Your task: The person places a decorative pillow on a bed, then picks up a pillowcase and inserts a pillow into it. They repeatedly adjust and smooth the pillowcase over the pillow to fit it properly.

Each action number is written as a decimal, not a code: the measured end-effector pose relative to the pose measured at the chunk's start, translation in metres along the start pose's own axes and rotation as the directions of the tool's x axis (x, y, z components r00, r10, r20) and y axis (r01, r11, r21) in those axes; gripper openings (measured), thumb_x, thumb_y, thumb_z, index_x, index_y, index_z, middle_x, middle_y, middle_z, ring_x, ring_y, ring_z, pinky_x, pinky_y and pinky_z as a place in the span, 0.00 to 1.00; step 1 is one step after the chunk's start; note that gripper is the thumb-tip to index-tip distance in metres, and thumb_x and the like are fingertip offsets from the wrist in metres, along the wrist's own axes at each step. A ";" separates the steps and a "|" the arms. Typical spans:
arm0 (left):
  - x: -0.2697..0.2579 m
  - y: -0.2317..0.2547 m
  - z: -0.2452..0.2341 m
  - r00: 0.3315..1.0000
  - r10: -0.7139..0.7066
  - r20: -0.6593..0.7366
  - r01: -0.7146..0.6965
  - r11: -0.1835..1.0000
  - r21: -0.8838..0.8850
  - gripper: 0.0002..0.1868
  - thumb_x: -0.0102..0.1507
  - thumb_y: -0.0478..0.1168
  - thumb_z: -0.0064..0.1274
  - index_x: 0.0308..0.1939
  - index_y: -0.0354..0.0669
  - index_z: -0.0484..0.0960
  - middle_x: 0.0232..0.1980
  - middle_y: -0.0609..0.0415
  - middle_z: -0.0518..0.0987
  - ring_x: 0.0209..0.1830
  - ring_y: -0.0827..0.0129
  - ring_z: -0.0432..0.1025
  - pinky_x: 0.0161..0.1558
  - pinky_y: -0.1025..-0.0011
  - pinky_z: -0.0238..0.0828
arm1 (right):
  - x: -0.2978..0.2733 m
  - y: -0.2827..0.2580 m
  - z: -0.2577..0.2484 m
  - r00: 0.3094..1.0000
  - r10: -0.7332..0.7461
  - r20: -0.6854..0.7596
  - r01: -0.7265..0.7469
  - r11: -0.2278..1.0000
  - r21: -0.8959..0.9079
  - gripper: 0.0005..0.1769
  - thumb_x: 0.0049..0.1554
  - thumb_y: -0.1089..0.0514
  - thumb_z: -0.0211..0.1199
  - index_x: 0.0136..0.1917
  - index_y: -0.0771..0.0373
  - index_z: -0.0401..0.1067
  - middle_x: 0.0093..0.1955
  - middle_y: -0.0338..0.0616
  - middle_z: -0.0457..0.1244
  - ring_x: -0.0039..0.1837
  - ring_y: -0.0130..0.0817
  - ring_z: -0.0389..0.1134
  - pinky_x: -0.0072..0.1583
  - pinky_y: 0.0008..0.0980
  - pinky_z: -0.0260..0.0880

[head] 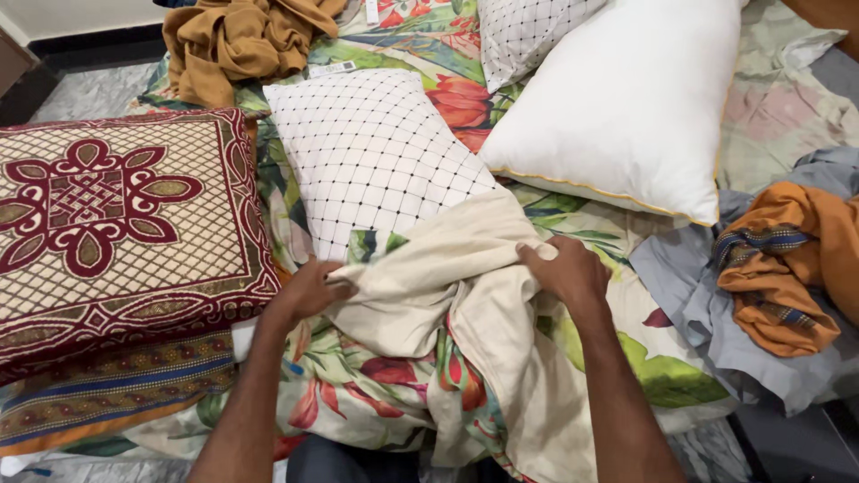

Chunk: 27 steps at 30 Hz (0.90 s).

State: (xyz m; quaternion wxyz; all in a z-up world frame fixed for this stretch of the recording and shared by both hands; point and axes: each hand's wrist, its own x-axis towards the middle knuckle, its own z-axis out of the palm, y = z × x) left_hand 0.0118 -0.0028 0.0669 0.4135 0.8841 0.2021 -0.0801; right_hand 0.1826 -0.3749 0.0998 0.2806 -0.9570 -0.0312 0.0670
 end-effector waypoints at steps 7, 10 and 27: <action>0.025 -0.043 0.011 0.954 -0.037 -0.297 0.009 0.996 -0.093 0.23 0.57 0.43 0.64 0.55 0.40 0.86 0.48 0.47 0.87 0.45 0.62 0.81 0.49 0.64 0.75 | 0.025 -0.010 0.044 0.858 -0.469 -0.211 0.493 0.866 0.082 0.34 0.48 0.46 0.68 0.68 0.43 0.68 0.69 0.52 0.63 0.71 0.55 0.61 0.71 0.53 0.59; 0.041 -0.053 0.001 0.987 -0.103 -0.126 0.038 0.898 -0.438 0.29 0.64 0.54 0.55 0.57 0.32 0.79 0.54 0.37 0.75 0.51 0.48 0.68 0.54 0.52 0.66 | 0.027 -0.026 0.058 0.876 -0.481 0.032 0.481 0.876 -0.019 0.42 0.50 0.49 0.68 0.77 0.39 0.62 0.67 0.48 0.61 0.69 0.49 0.61 0.69 0.58 0.55; 0.037 0.058 -0.027 0.943 0.015 -0.332 0.098 0.942 0.320 0.16 0.62 0.47 0.61 0.48 0.40 0.86 0.41 0.42 0.85 0.39 0.53 0.80 0.45 0.57 0.77 | 0.089 -0.016 0.038 0.817 -0.371 0.441 0.535 0.773 -0.341 0.44 0.41 0.22 0.66 0.61 0.50 0.78 0.64 0.46 0.66 0.67 0.49 0.64 0.67 0.53 0.62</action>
